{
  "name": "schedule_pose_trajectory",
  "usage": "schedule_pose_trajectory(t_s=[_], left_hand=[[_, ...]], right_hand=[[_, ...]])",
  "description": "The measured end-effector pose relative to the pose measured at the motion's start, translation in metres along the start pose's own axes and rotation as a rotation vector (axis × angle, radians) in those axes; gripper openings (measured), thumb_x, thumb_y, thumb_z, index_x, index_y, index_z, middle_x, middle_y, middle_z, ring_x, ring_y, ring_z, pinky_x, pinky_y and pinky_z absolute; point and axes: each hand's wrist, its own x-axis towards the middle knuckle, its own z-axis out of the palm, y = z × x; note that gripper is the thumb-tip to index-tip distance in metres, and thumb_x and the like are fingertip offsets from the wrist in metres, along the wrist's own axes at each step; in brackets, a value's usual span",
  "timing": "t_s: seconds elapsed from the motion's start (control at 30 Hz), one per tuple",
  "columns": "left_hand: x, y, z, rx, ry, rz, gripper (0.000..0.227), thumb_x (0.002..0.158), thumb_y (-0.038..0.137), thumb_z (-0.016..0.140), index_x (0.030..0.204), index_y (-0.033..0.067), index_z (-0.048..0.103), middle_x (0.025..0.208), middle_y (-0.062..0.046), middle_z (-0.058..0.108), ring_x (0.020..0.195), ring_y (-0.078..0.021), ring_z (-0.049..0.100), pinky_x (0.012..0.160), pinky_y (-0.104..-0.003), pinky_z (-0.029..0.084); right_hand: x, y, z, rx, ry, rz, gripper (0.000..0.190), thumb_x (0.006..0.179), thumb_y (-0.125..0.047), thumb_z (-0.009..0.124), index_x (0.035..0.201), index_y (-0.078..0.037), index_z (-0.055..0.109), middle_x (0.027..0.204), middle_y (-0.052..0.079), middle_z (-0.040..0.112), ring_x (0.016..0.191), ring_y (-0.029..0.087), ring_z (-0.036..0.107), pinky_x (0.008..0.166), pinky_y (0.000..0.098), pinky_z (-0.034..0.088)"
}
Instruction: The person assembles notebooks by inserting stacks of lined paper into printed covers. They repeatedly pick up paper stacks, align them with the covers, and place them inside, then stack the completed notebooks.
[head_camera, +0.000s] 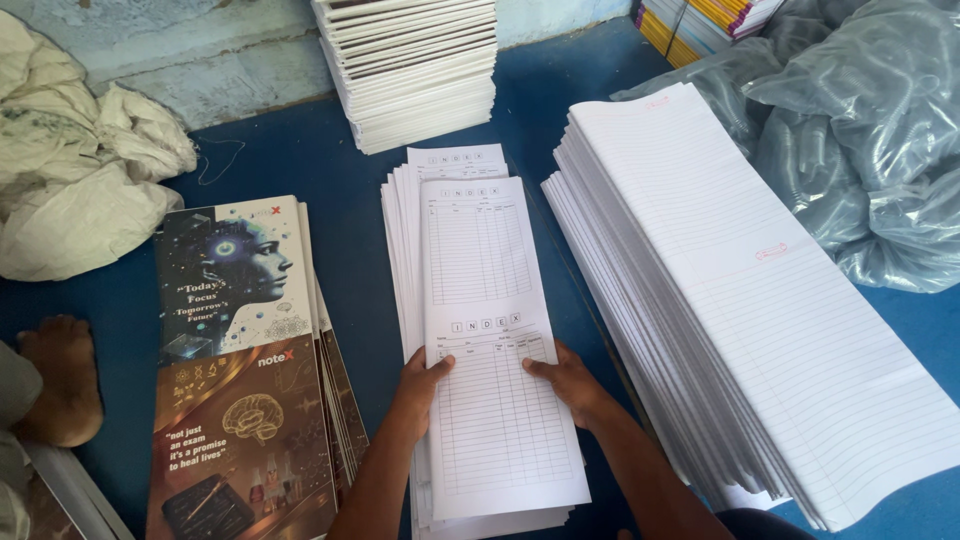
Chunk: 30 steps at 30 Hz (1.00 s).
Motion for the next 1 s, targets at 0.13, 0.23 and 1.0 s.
schedule_pose_trajectory(t_s=[0.13, 0.23, 1.0], left_hand=[[-0.004, 0.000, 0.001, 0.029, 0.017, 0.005, 0.053, 0.090, 0.024, 0.067, 0.137, 0.0028, 0.054, 0.125, -0.020, 0.069, 0.118, -0.0297, 0.067, 0.100, -0.042, 0.055], [-0.006, -0.001, 0.002, 0.020, 0.002, 0.044, 0.059, 0.089, 0.028, 0.071, 0.138, 0.0029, 0.052, 0.125, -0.019, 0.069, 0.117, -0.0288, 0.067, 0.099, -0.041, 0.055], [-0.035, 0.006, 0.009, 0.060, 0.005, 0.010, 0.053, 0.098, 0.041, 0.054, 0.140, 0.0104, 0.060, 0.118, -0.016, 0.071, 0.106, -0.0260, 0.066, 0.091, -0.039, 0.054]], right_hand=[[-0.003, -0.004, 0.000, 0.007, 0.014, -0.020, 0.062, 0.093, -0.017, 0.060, 0.150, -0.005, 0.037, 0.131, 0.028, 0.066, 0.113, 0.035, 0.072, 0.095, 0.0450, 0.061], [-0.007, -0.009, -0.001, -0.011, 0.040, -0.024, 0.062, 0.092, -0.017, 0.059, 0.150, -0.009, 0.039, 0.130, 0.024, 0.066, 0.112, 0.032, 0.072, 0.095, 0.0446, 0.060], [-0.038, -0.039, -0.011, -0.255, 0.097, -0.256, 0.047, 0.095, -0.025, 0.057, 0.138, -0.007, 0.053, 0.112, 0.021, 0.075, 0.097, 0.028, 0.077, 0.091, 0.0429, 0.060]])
